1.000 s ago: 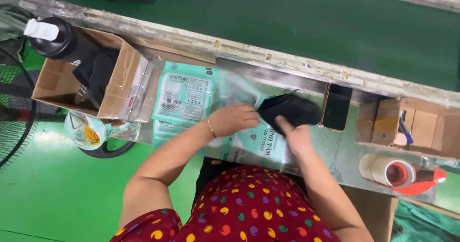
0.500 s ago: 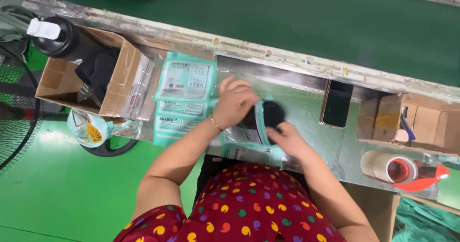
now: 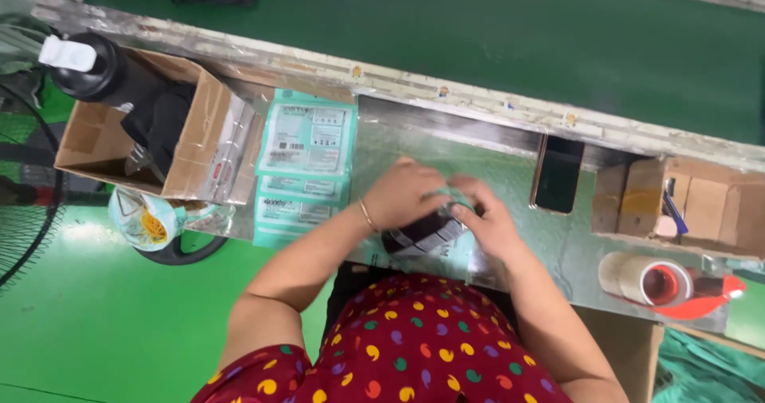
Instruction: The person is packing black face masks into individual plastic bags at a factory workstation.
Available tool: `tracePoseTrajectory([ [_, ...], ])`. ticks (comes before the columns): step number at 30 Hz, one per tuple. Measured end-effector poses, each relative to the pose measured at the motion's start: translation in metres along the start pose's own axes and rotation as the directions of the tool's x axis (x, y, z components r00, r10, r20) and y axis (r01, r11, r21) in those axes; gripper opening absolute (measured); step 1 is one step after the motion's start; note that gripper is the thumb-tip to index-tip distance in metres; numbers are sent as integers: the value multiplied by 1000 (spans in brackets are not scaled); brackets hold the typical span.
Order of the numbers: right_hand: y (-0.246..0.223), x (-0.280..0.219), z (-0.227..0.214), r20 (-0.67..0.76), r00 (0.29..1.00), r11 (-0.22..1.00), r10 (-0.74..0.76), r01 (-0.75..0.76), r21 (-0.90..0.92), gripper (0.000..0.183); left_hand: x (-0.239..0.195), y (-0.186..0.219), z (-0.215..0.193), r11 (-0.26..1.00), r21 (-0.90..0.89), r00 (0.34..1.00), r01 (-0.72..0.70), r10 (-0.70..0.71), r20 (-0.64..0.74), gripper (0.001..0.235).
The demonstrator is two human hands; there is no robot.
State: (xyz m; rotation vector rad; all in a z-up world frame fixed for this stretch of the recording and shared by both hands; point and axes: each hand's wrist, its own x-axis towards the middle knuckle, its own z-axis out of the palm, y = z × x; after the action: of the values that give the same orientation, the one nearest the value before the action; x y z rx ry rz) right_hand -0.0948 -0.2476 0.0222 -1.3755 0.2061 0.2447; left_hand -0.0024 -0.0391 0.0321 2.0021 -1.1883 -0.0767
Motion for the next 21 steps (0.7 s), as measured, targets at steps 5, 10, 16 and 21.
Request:
tracePoseTrajectory([
  [5,67,6,-26,-101,995,897,-6,-40,-439,11,-4,22,0,999,48,999,8,-6,-38,15],
  [10,27,6,-13,105,967,917,-233,254,-308,29,-2,25,-9,994,102,995,-34,43,-88,14],
  [16,50,7,-18,-139,983,887,-124,47,-460,5,0,27,-7,995,99,997,5,3,-78,16],
  [21,31,-5,-33,113,917,593,-383,337,-731,12,-1,29,-5,1000,16,997,24,-23,-79,13],
])
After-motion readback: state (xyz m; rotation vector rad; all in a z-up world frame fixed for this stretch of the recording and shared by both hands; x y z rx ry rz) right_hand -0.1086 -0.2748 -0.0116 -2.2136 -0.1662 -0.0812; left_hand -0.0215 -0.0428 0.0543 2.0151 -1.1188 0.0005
